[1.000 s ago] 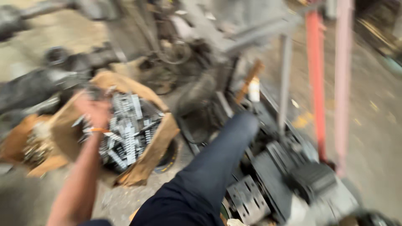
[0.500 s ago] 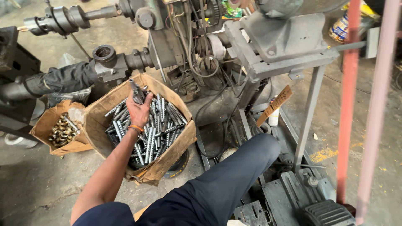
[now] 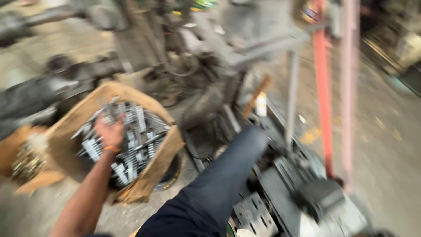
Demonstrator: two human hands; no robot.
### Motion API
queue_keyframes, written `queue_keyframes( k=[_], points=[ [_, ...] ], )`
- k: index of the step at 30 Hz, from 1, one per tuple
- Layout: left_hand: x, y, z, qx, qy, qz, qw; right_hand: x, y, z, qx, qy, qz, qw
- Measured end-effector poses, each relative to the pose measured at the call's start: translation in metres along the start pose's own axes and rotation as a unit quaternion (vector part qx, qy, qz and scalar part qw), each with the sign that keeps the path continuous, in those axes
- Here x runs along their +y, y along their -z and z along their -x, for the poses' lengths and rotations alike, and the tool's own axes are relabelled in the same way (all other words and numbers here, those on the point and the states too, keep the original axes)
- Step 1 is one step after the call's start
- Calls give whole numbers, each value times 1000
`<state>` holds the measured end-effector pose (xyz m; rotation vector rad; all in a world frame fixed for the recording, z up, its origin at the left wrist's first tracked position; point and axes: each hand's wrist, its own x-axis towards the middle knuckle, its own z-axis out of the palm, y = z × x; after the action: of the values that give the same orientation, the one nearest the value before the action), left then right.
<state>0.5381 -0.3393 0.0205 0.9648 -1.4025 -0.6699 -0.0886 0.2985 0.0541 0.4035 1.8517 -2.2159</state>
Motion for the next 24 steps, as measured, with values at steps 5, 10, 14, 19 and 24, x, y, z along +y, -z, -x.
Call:
queue_keyframes(
  k=[5,10,14,19,24],
  points=[
    [-6,16,-1,-9,32,57,998,11,28,3,6,109,208,972],
    [-8,7,3,-33,26,137,990,9,30,-3,-24,-30,-346,937],
    [-15,-7,12,-5,-141,-14,990,4,24,-2,47,-119,-470,873],
    [-25,4,8,-102,13,42,994,5,18,7,-6,-92,-418,904],
    [-17,0,-9,-125,69,-20,990,-14,-18,57,-87,18,-251,964]
  ],
)
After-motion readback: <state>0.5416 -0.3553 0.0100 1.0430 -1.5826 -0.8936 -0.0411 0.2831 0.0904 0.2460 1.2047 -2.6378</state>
